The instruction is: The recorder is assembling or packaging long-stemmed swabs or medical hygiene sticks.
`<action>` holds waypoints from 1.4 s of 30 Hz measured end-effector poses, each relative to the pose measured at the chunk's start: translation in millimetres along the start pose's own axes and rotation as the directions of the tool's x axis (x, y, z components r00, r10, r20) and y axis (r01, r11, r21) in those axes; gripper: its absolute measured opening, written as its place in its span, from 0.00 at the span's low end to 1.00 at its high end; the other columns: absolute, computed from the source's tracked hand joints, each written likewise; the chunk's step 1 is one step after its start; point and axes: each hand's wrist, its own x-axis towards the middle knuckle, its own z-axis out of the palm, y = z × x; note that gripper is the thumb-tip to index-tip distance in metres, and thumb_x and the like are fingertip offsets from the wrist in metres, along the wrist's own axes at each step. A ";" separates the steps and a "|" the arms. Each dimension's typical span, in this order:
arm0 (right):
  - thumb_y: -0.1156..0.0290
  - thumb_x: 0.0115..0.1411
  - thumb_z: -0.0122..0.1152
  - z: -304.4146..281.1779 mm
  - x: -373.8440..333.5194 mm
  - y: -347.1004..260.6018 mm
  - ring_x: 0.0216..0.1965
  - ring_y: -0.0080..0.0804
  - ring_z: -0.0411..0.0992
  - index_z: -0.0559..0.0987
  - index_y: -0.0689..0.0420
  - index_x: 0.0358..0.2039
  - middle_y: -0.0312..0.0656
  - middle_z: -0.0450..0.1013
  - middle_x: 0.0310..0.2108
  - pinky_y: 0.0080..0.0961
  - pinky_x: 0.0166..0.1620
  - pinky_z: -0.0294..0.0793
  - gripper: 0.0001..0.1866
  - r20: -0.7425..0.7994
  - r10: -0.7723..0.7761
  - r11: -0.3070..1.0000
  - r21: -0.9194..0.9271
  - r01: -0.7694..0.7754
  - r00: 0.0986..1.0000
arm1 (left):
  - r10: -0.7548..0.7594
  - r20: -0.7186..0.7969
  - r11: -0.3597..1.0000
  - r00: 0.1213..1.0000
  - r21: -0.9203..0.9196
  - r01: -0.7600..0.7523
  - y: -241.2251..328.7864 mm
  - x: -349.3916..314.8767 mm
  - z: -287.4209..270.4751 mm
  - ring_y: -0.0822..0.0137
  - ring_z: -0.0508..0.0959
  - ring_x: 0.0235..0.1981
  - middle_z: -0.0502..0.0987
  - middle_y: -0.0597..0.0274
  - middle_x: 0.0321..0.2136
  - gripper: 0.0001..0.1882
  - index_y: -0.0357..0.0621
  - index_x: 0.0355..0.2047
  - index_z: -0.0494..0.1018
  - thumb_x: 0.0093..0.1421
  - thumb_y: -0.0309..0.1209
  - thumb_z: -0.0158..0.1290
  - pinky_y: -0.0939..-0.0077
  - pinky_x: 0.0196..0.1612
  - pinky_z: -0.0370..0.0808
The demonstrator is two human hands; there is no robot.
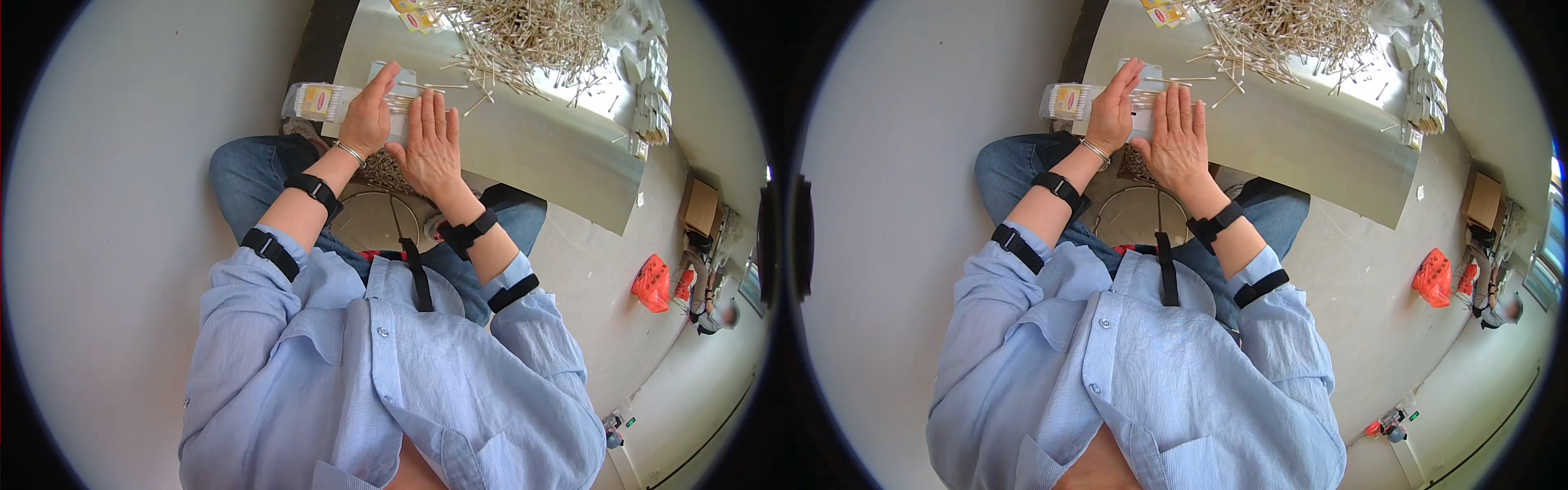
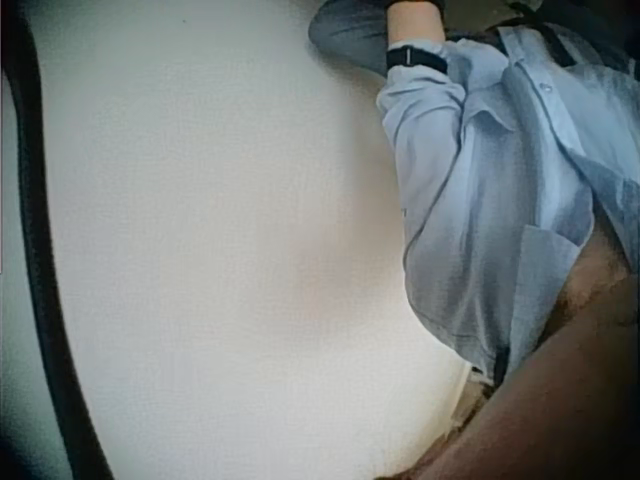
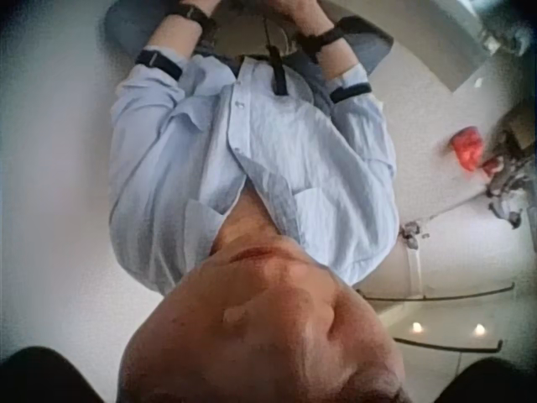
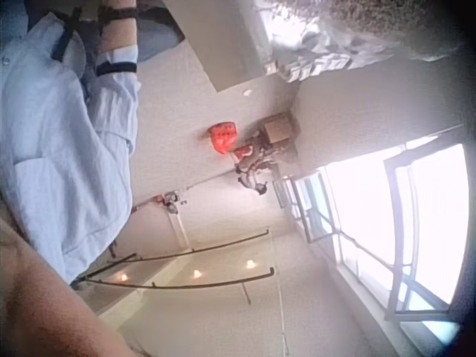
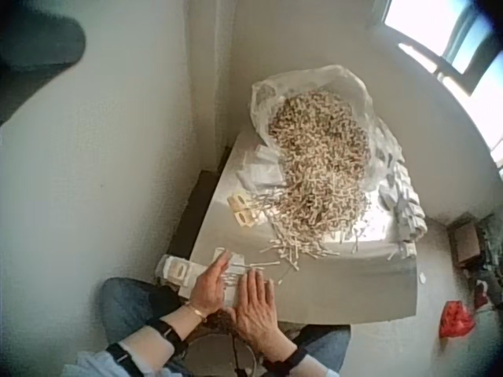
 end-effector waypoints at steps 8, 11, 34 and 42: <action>0.41 0.58 0.49 -2.1 9.7 -0.1 0.70 0.51 0.37 0.53 0.67 0.64 0.55 0.43 0.68 0.48 0.68 0.32 0.47 -0.005 -0.018 0.998 -0.060 0.017 1.000 | -0.009 0.038 0.994 0.999 0.110 0.005 3.0 1.0 -4.4 0.48 0.70 0.56 0.69 0.45 0.55 0.28 0.40 0.59 0.61 0.56 0.18 0.36 0.63 0.58 0.68; 0.40 0.58 0.48 -1.4 2.0 -3.6 0.70 0.51 0.37 0.54 0.67 0.64 0.57 0.43 0.68 0.48 0.68 0.31 0.47 0.000 -0.019 0.998 -0.060 0.019 1.000 | -0.022 0.032 0.995 0.999 0.094 0.019 2.3 0.4 -3.5 0.48 0.69 0.57 0.69 0.44 0.55 0.29 0.40 0.59 0.61 0.55 0.18 0.36 0.63 0.59 0.66; 0.81 0.51 0.48 -2.6 -16.6 9.4 0.67 0.58 0.46 0.49 0.73 0.63 0.65 0.47 0.64 0.49 0.67 0.41 0.37 -0.229 0.213 0.946 0.293 -0.141 0.950 | -0.042 -0.001 0.999 0.999 -0.032 0.042 2.8 2.2 -5.9 0.49 0.71 0.56 0.70 0.44 0.54 0.25 0.39 0.58 0.64 0.59 0.22 0.37 0.66 0.58 0.67; 0.82 0.50 0.47 4.8 -14.0 -9.9 0.68 0.59 0.43 0.47 0.74 0.63 0.65 0.46 0.65 0.51 0.67 0.39 0.39 -0.237 0.202 0.887 0.457 -0.074 0.950 | 0.055 0.069 0.988 0.996 0.140 -0.064 7.8 2.1 -10.4 0.48 0.67 0.59 0.68 0.43 0.56 0.24 0.37 0.58 0.64 0.61 0.25 0.39 0.65 0.61 0.64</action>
